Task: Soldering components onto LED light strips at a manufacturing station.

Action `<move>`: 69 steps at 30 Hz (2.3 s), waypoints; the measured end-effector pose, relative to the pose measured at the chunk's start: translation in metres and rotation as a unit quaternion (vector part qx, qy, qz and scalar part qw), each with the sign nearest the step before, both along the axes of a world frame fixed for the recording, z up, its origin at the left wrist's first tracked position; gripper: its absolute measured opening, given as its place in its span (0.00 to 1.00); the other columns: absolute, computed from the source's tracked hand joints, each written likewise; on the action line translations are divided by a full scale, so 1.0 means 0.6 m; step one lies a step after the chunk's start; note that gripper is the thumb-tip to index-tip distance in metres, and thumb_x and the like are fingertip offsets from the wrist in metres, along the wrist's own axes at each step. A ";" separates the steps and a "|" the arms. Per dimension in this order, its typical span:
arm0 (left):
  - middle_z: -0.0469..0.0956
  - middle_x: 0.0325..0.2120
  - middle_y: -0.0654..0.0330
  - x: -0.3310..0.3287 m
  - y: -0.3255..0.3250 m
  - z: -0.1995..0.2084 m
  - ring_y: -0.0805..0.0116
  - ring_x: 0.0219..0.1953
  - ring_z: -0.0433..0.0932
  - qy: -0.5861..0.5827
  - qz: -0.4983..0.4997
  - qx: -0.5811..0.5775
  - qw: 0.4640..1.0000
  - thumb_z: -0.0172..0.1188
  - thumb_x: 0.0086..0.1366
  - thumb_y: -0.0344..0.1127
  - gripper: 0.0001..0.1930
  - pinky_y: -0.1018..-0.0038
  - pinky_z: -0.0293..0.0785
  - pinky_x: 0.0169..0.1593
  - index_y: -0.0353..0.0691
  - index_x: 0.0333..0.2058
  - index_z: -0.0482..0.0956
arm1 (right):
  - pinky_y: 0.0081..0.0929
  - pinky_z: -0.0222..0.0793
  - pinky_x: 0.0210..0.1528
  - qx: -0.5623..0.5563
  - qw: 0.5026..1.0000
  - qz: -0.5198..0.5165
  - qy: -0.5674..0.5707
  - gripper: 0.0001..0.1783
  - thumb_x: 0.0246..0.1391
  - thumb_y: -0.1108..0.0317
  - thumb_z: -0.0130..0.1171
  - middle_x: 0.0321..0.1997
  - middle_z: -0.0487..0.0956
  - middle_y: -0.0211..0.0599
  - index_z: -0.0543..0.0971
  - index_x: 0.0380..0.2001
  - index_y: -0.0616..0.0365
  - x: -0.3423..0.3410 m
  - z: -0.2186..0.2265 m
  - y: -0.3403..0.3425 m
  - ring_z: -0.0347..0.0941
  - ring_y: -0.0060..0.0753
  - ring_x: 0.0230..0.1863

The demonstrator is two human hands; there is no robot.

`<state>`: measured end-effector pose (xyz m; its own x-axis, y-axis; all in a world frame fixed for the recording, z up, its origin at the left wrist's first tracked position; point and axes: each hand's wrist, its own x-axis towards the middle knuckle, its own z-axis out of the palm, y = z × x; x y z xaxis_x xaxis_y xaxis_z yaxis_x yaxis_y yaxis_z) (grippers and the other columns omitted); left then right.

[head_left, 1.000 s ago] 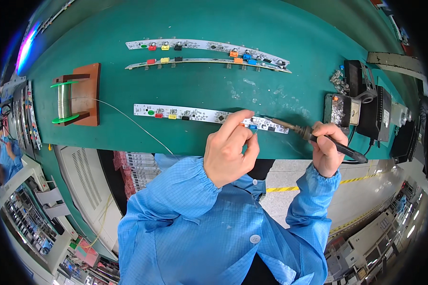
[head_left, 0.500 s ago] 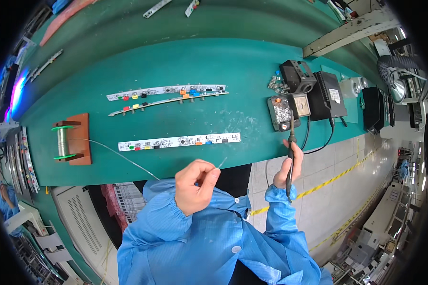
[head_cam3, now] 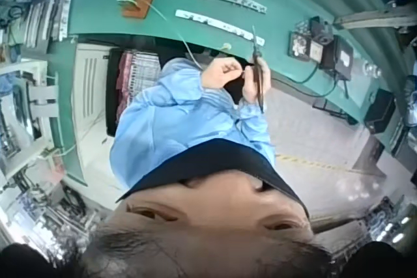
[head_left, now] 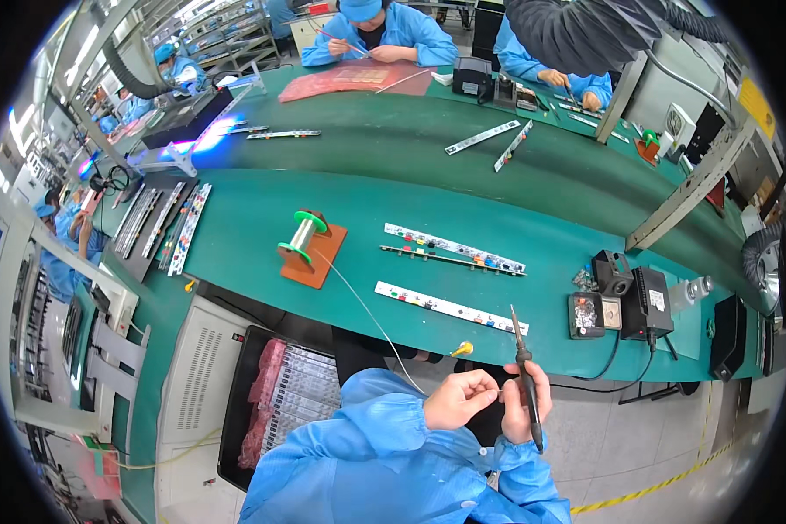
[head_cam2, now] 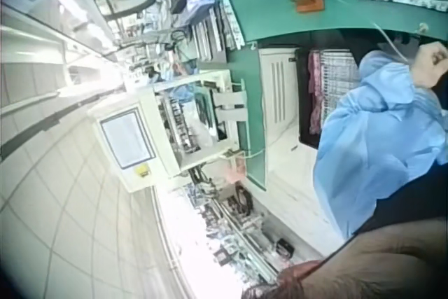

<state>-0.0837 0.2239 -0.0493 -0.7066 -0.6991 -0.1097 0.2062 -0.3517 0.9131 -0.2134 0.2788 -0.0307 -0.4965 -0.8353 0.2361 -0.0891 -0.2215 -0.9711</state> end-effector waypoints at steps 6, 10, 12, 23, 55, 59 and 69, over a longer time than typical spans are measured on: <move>0.76 0.30 0.65 0.021 0.006 -0.004 0.81 0.31 0.73 -0.041 -0.030 -0.068 0.996 0.54 0.64 0.29 0.07 0.82 0.70 0.35 0.33 0.38 0.75 | 0.17 0.66 0.25 -0.077 0.995 -0.050 0.025 0.23 0.48 0.81 0.53 0.40 0.77 0.46 0.68 0.50 0.61 0.001 -0.006 0.011 0.67 0.18 0.23; 0.79 0.28 0.58 0.041 -0.011 -0.001 0.72 0.29 0.77 -0.169 -0.050 -0.266 0.948 0.55 0.62 0.32 0.08 0.75 0.73 0.34 0.33 0.35 0.77 | 0.17 0.66 0.22 -0.089 0.990 -0.108 0.006 0.25 0.48 0.81 0.51 0.43 0.75 0.48 0.65 0.52 0.63 -0.025 -0.027 0.020 0.67 0.19 0.21; 0.79 0.27 0.56 0.048 -0.014 -0.016 0.68 0.28 0.77 -0.159 -0.028 -0.318 0.934 0.56 0.61 0.33 0.08 0.74 0.73 0.33 0.34 0.34 0.78 | 0.16 0.65 0.22 -0.085 0.990 -0.113 0.004 0.26 0.50 0.80 0.51 0.44 0.74 0.48 0.63 0.54 0.63 -0.030 -0.040 0.021 0.65 0.19 0.22; 0.76 0.24 0.61 0.029 -0.017 -0.036 0.78 0.27 0.72 -0.100 -0.016 -0.111 0.989 0.55 0.61 0.27 0.04 0.79 0.69 0.30 0.33 0.31 0.76 | 0.20 0.66 0.23 -0.079 0.992 -0.011 0.100 0.29 0.50 0.79 0.53 0.44 0.73 0.56 0.61 0.57 0.61 -0.002 -0.100 0.004 0.68 0.23 0.23; 0.73 0.20 0.59 0.050 -0.120 -0.055 0.66 0.19 0.73 -0.217 0.138 -0.464 0.847 0.64 0.39 0.21 0.12 0.73 0.67 0.20 0.35 0.27 0.77 | 0.20 0.66 0.27 0.024 0.977 -0.153 0.149 0.30 0.51 0.80 0.52 0.49 0.71 0.55 0.60 0.58 0.60 -0.057 -0.116 -0.060 0.68 0.25 0.27; 0.74 0.24 0.59 0.056 -0.121 -0.041 0.65 0.21 0.74 -0.235 0.093 -0.475 0.843 0.66 0.38 0.23 0.13 0.73 0.69 0.22 0.36 0.28 0.78 | 0.18 0.64 0.32 0.047 0.956 -0.162 0.240 0.29 0.49 0.79 0.53 0.48 0.72 0.54 0.63 0.57 0.61 -0.075 -0.112 -0.063 0.66 0.21 0.29; 0.76 0.25 0.52 0.148 -0.222 0.011 0.61 0.26 0.75 -0.364 0.284 -0.517 0.721 0.56 0.49 0.16 0.09 0.75 0.69 0.28 0.29 0.30 0.78 | 0.18 0.62 0.36 0.022 0.953 -0.183 0.240 0.29 0.49 0.81 0.54 0.49 0.72 0.54 0.63 0.56 0.62 -0.106 -0.100 -0.080 0.65 0.21 0.32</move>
